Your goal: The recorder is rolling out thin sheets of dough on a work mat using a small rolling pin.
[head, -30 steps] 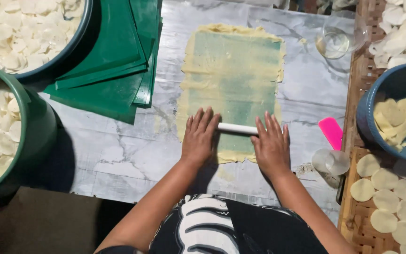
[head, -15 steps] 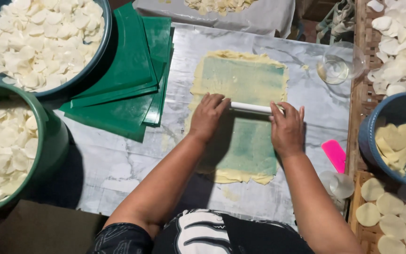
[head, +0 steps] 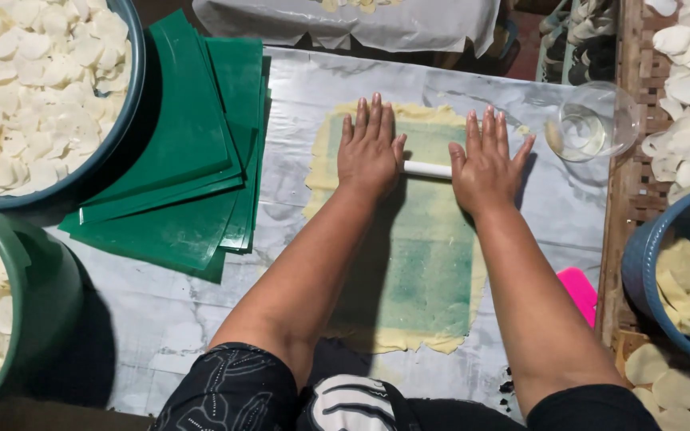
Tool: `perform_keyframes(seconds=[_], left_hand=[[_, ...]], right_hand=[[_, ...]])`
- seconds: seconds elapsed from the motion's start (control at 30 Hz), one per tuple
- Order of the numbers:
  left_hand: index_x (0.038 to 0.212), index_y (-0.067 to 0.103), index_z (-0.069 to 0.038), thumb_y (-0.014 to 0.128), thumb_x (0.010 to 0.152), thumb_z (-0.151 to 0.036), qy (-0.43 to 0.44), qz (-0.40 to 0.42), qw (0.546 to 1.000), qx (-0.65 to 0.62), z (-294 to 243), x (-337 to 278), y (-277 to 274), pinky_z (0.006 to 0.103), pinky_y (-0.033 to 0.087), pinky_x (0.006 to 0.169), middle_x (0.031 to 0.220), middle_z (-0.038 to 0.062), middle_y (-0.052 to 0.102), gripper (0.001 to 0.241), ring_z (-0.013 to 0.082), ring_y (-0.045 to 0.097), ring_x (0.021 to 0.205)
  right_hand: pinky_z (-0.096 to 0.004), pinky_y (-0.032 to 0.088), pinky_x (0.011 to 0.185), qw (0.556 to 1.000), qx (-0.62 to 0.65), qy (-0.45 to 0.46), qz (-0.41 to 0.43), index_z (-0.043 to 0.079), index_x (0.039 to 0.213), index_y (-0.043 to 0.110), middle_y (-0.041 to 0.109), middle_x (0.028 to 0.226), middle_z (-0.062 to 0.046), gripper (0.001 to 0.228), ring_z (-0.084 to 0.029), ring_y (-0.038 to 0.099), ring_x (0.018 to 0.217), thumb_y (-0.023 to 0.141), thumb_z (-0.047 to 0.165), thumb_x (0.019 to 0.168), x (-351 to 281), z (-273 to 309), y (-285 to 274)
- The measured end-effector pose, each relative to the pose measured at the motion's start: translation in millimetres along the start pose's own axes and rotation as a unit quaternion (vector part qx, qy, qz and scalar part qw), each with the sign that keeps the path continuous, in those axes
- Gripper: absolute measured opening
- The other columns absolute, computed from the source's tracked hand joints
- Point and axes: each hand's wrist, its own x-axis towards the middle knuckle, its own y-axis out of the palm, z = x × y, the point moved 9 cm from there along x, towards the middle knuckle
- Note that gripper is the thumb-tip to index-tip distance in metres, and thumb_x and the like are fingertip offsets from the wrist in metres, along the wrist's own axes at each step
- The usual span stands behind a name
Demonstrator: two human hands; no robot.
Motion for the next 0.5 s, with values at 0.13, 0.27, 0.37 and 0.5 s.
perform_keyframes(seconds=[0.13, 0.27, 0.37, 0.5], left_hand=[[0.168, 0.020, -0.011, 0.033, 0.114, -0.047, 0.019, -0.075, 0.997, -0.005, -10, -10, -40, 0.0557, 0.002, 0.131, 0.175, 0.015, 0.005, 0.066, 0.0335, 0.002, 0.163], [0.167, 0.020, -0.007, 0.036, 0.112, -0.042, 0.055, -0.072, 0.996, -0.010, -36, -54, -22, 0.0534, 0.005, 0.131, 0.175, 0.018, 0.006, 0.067, 0.0344, 0.004, 0.163], [0.167, 0.017, -0.009, 0.035, 0.111, -0.046, 0.075, -0.037, 0.996, 0.004, -41, -55, 10, 0.0472, 0.007, 0.132, 0.176, 0.014, 0.007, 0.070, 0.0302, 0.005, 0.163], [0.165, 0.026, -0.008, 0.032, 0.110, -0.049, 0.074, -0.046, 0.996, -0.004, -39, -22, 3, 0.0472, 0.017, 0.131, 0.174, 0.015, 0.015, 0.069, 0.0334, 0.012, 0.162]], right_hand=[[-0.074, 0.000, 0.122, 0.998, 0.053, -0.015, 0.009, 0.016, 0.167, 0.018, 0.003, 0.174, -0.014, 0.073, -0.031, 0.001, 0.161, 0.024, 0.059, 0.109, 1, 4, -23], [-0.070, -0.003, 0.121, 0.996, 0.057, 0.004, -0.072, 0.004, 0.166, 0.021, 0.008, 0.174, -0.021, 0.070, -0.035, 0.005, 0.161, 0.031, 0.048, 0.112, -53, 21, -26], [-0.069, -0.005, 0.121, 0.996, 0.043, 0.014, -0.071, -0.005, 0.164, 0.018, 0.008, 0.171, -0.028, 0.081, -0.040, 0.005, 0.160, 0.034, 0.053, 0.111, -59, 25, -7], [-0.066, -0.003, 0.123, 0.999, 0.031, 0.023, -0.031, -0.007, 0.162, 0.021, 0.012, 0.171, -0.028, 0.082, -0.038, 0.006, 0.160, 0.034, 0.054, 0.110, -24, 16, -2]])
